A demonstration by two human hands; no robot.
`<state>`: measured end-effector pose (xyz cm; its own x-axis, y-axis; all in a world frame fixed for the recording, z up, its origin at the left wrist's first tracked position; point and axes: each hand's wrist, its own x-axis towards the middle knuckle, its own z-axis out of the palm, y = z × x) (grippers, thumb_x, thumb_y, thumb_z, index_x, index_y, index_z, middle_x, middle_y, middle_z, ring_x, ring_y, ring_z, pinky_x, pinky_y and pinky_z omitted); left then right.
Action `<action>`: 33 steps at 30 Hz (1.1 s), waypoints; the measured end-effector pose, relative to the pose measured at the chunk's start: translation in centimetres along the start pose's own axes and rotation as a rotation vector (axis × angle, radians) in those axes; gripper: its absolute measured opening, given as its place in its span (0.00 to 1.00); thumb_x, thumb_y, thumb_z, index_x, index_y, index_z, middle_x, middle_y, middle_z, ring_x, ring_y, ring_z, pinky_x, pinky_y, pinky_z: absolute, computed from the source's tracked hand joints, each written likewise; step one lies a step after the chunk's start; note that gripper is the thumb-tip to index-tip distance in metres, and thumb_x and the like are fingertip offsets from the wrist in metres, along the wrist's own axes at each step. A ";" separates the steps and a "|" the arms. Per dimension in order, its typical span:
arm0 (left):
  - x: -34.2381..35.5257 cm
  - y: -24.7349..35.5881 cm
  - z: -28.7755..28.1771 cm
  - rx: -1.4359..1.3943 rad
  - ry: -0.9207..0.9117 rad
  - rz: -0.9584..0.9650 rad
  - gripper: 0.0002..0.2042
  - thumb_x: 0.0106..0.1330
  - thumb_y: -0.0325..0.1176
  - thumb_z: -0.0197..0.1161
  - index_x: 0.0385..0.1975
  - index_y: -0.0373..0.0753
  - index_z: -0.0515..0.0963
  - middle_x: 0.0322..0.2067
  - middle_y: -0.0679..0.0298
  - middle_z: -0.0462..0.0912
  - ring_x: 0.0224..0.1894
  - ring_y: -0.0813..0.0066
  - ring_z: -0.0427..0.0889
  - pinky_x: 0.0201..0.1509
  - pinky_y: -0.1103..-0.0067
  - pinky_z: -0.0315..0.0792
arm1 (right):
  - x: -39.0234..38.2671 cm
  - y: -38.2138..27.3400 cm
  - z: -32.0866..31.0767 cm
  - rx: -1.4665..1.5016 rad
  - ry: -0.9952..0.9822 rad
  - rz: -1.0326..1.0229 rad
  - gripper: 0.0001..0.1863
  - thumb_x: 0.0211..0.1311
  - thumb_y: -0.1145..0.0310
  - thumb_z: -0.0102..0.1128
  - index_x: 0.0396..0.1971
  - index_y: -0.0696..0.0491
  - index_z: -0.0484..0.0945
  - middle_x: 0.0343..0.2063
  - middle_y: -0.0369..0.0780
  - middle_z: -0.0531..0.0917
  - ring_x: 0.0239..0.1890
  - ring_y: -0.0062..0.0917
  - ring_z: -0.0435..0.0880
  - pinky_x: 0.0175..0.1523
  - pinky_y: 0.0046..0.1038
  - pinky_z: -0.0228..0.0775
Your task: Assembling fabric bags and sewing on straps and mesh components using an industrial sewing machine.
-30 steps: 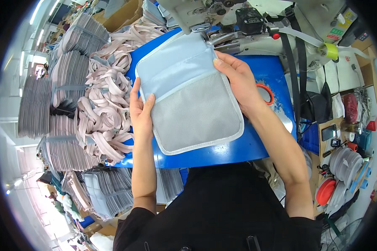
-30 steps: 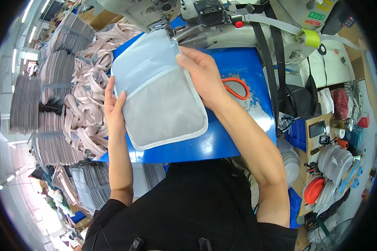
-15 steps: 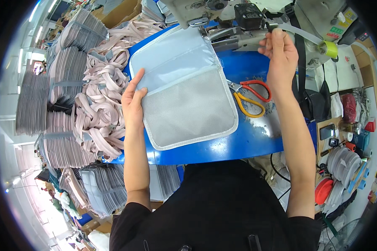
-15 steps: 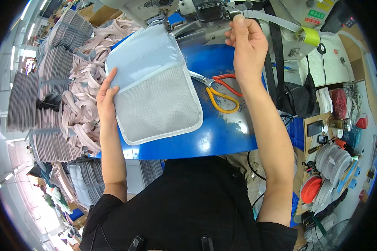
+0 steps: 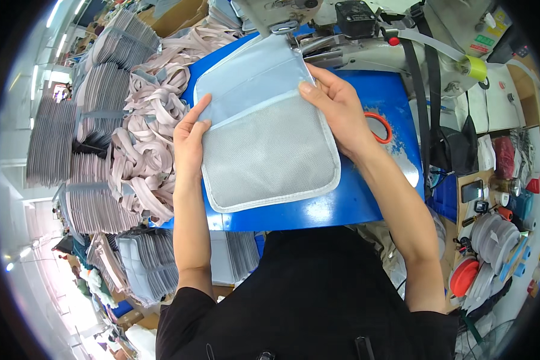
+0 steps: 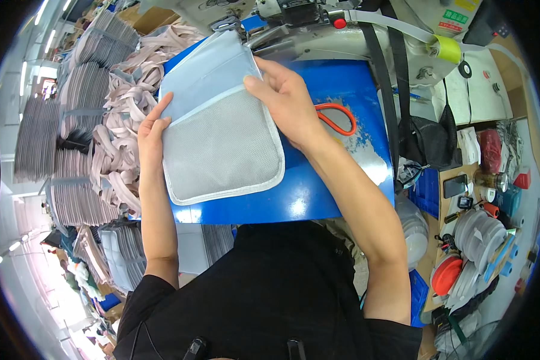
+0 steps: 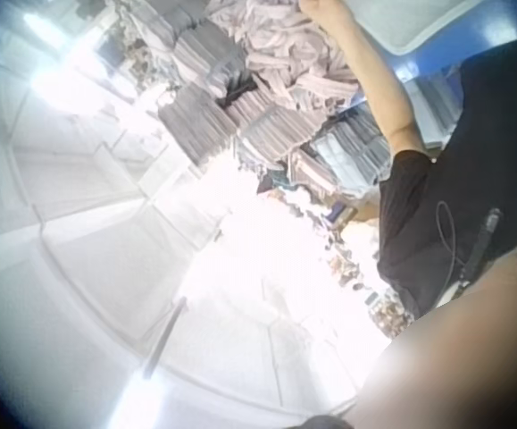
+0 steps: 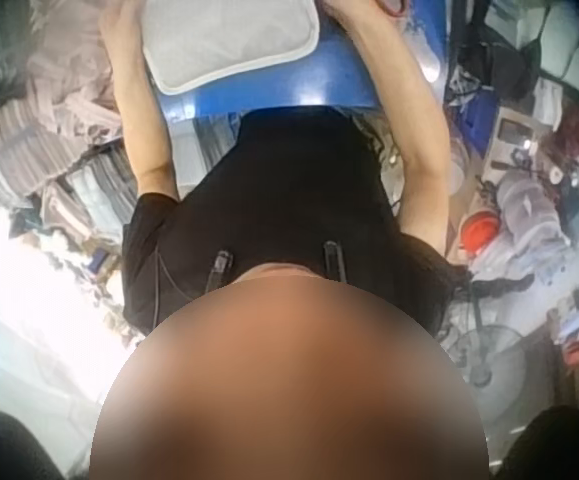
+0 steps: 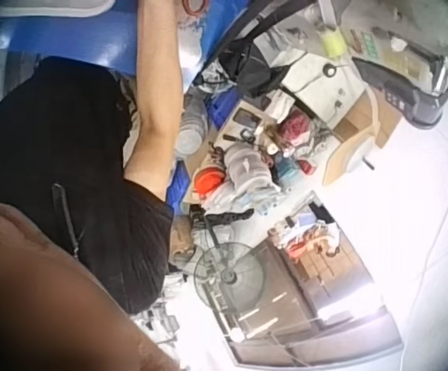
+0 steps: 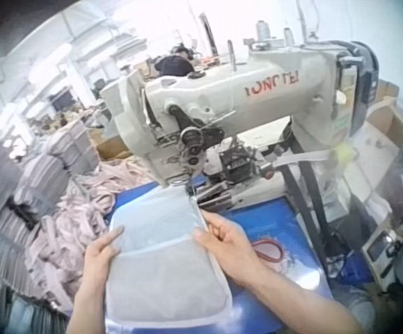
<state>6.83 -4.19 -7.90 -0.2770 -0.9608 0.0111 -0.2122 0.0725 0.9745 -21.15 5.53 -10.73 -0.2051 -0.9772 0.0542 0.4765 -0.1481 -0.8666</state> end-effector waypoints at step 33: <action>9.7 1.4 -1.1 -0.059 -0.061 0.152 0.36 0.68 0.29 0.70 0.76 0.32 0.64 0.65 0.52 0.78 0.61 0.68 0.81 0.64 0.76 0.75 | 0.8 0.8 -0.8 0.114 0.020 0.005 0.24 0.78 0.62 0.61 0.66 0.59 0.75 0.32 0.29 0.82 0.27 0.09 0.73 0.31 0.15 0.62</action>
<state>4.88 -13.76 -6.18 -0.3581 -0.9219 0.1476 -0.1090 0.1983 0.9741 -21.60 4.80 -11.75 -0.2188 -0.9749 0.0398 0.5710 -0.1611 -0.8050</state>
